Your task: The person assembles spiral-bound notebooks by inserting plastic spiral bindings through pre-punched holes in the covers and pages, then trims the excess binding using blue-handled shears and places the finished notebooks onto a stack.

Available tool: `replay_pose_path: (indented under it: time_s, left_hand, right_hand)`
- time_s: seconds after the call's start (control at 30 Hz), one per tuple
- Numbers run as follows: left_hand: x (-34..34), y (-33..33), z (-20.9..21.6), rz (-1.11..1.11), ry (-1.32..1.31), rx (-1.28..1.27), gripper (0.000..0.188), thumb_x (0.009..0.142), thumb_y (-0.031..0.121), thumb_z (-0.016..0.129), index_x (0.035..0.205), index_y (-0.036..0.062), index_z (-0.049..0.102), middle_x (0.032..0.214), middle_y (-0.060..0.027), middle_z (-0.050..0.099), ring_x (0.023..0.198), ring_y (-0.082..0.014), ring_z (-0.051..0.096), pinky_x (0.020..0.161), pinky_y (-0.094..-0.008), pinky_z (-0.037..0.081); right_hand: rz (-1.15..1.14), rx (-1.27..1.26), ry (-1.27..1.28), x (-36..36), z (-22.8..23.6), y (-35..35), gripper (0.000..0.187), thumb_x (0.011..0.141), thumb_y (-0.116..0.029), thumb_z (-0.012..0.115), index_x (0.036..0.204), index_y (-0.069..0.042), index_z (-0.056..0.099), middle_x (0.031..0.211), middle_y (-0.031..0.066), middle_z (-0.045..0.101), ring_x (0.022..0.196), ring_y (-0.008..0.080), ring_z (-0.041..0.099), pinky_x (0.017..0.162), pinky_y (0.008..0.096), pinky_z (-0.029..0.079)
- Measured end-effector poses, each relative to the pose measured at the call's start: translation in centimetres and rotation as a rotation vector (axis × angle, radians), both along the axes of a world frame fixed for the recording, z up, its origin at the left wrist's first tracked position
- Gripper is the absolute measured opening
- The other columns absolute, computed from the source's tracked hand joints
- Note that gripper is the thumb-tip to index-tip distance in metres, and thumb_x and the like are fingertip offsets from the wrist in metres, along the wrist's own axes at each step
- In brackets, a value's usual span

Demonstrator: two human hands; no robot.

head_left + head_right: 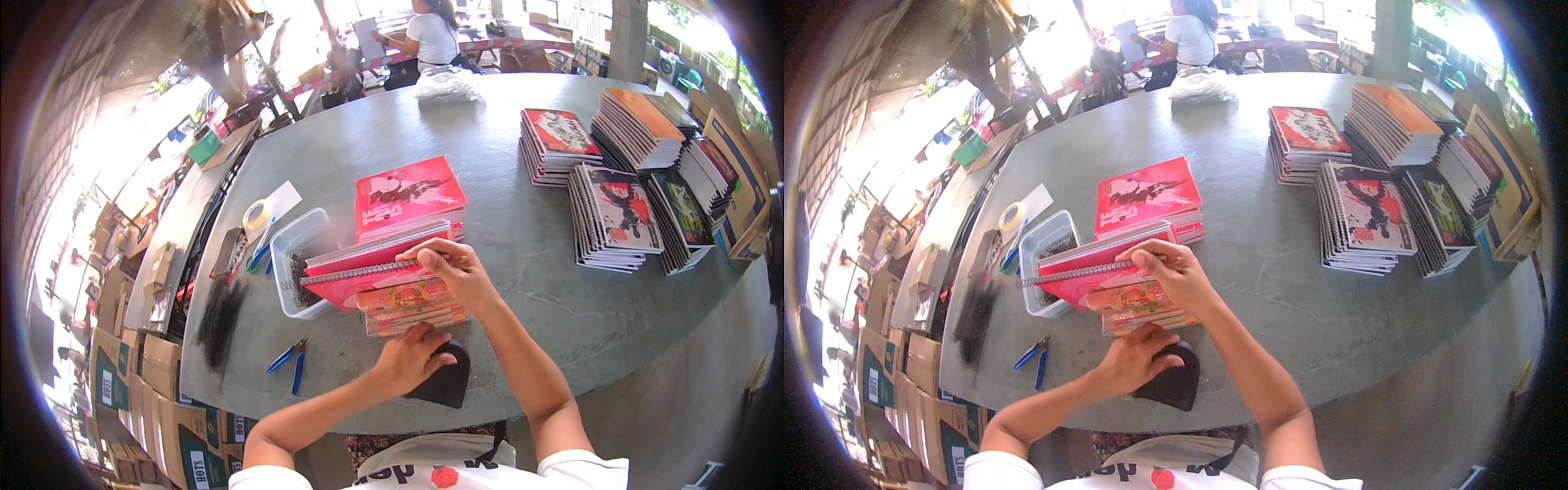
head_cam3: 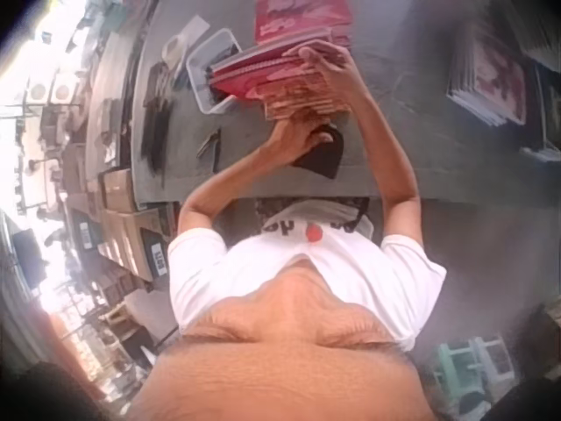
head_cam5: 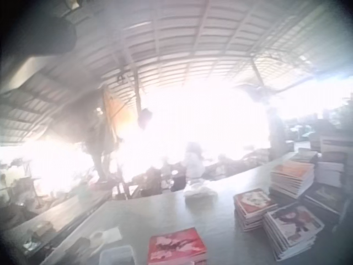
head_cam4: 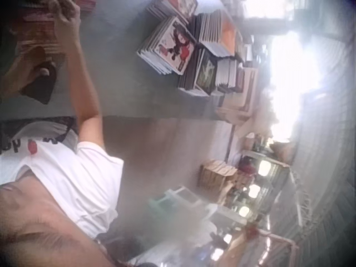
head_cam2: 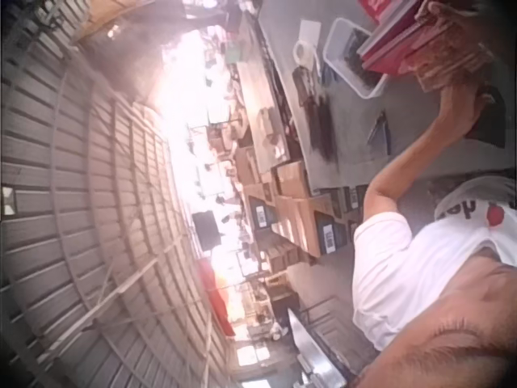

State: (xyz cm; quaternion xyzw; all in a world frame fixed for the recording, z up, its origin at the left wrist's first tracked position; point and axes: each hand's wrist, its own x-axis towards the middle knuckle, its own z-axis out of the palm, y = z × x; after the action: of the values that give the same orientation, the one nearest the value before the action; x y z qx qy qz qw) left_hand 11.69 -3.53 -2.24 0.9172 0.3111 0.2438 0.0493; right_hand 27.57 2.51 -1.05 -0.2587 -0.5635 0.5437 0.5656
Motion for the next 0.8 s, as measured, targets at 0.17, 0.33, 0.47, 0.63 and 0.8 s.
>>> replay_pose_path:
  time_s: [0.17,0.33,0.47,0.63,0.8]
  left_hand:
    - [0.6,2.0,4.7,0.192,-0.162,0.276,0.027,0.076,0.025,0.069,0.099,0.0103,0.066,0.096,-0.0098,0.061,0.095,-0.0282,0.057,0.085,-0.0458,0.042]
    - [-0.6,5.0,7.6,0.151,0.086,-0.122,0.023,0.075,0.013,0.067,0.097,0.0071,0.063,0.098,-0.0124,0.058,0.088,-0.0297,0.057,0.074,-0.0386,0.047]
    - [1.3,5.1,8.3,0.189,-0.125,-0.114,0.017,0.077,0.013,0.065,0.092,0.0045,0.064,0.089,-0.0142,0.061,0.089,-0.0307,0.057,0.076,-0.0383,0.048]
    - [3.4,5.6,6.0,0.022,-0.155,0.104,0.018,0.075,0.01,0.064,0.091,0.0012,0.062,0.087,-0.0145,0.061,0.088,-0.03,0.058,0.077,-0.0382,0.048]
    - [3.4,5.8,5.5,-0.009,-0.238,0.063,0.011,0.072,0.008,0.063,0.08,0.002,0.058,0.079,-0.0127,0.058,0.082,-0.0293,0.057,0.072,-0.0381,0.048]
  right_hand:
    - [0.075,0.066,0.15,0.8,-0.4,-0.8,0.02,0.084,0.007,0.056,0.103,0.0,0.06,0.11,0.0096,0.062,0.097,0.0127,0.057,0.087,0.0265,0.047]
    - [-0.102,-0.057,-0.041,0.5,-1.4,-1.8,0.025,0.082,0.009,0.056,0.106,0.002,0.058,0.102,0.0057,0.063,0.094,0.0083,0.056,0.082,0.0249,0.048]
    - [-0.152,-0.018,-0.038,0.0,-1.4,-2.0,0.026,0.081,0.008,0.058,0.106,0.002,0.058,0.096,0.0024,0.063,0.087,0.007,0.056,0.077,0.0241,0.048]
    - [-0.274,-0.003,-0.142,0.5,-1.8,-2.1,0.017,0.082,0.007,0.054,0.096,0.0,0.062,0.083,-0.0043,0.06,0.077,0.0032,0.052,0.067,0.0198,0.045]
    - [-0.305,-0.006,-0.228,-0.1,-3.6,-2.4,0.012,0.084,0.005,0.052,0.09,0.0,0.062,0.08,-0.0043,0.06,0.077,0.0027,0.051,0.066,0.0199,0.044]
